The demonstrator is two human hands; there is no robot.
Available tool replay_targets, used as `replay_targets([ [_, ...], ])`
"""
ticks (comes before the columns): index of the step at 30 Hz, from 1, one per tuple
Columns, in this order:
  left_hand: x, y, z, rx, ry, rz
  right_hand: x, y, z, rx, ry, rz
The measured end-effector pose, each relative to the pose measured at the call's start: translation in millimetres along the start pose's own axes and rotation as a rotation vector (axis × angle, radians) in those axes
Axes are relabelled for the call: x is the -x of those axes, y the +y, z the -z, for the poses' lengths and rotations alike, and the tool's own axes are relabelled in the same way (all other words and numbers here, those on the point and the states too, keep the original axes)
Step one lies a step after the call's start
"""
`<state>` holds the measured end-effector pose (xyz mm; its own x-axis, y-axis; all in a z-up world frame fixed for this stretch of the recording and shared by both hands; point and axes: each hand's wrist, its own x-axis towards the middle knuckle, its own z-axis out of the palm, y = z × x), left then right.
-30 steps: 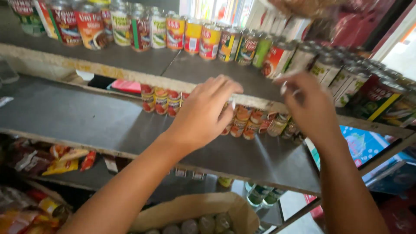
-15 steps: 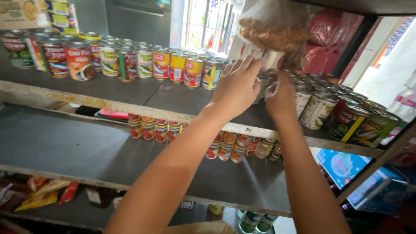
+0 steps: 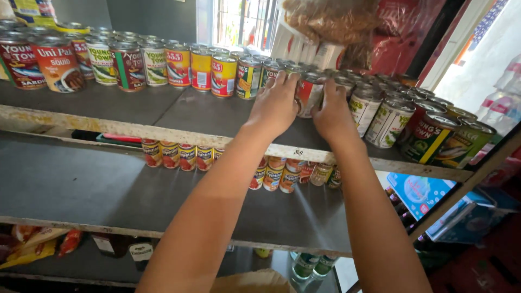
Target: Transferring various canned food items from a cardboard box onto grocery store shelves.
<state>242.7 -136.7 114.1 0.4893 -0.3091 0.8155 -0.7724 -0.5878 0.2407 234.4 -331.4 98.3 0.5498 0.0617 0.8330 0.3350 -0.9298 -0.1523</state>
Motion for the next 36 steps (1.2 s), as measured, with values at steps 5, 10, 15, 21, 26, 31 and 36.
replay_targets([
  [5,-3,-16,-19,0.073,-0.056,-0.004,2,-20,15,-0.152,-0.018,-0.095],
  [10,-5,-25,-29,0.143,-0.073,-0.040,1,-21,16,-0.165,0.032,0.054],
  [15,-2,-20,-20,0.282,-0.089,-0.042,2,-29,20,-0.300,-0.007,0.063],
  [21,0,-19,-22,0.359,-0.067,-0.096,2,-38,28,-0.150,-0.025,0.071],
  [26,5,-8,-3,0.145,0.107,-0.152,6,-43,36,-0.236,0.037,0.074],
  [31,17,4,31,0.043,0.178,-0.223,17,-48,48,-0.245,0.218,0.286],
  [36,43,21,89,-0.055,0.293,-0.442,41,-71,69,-0.731,0.116,0.295],
])
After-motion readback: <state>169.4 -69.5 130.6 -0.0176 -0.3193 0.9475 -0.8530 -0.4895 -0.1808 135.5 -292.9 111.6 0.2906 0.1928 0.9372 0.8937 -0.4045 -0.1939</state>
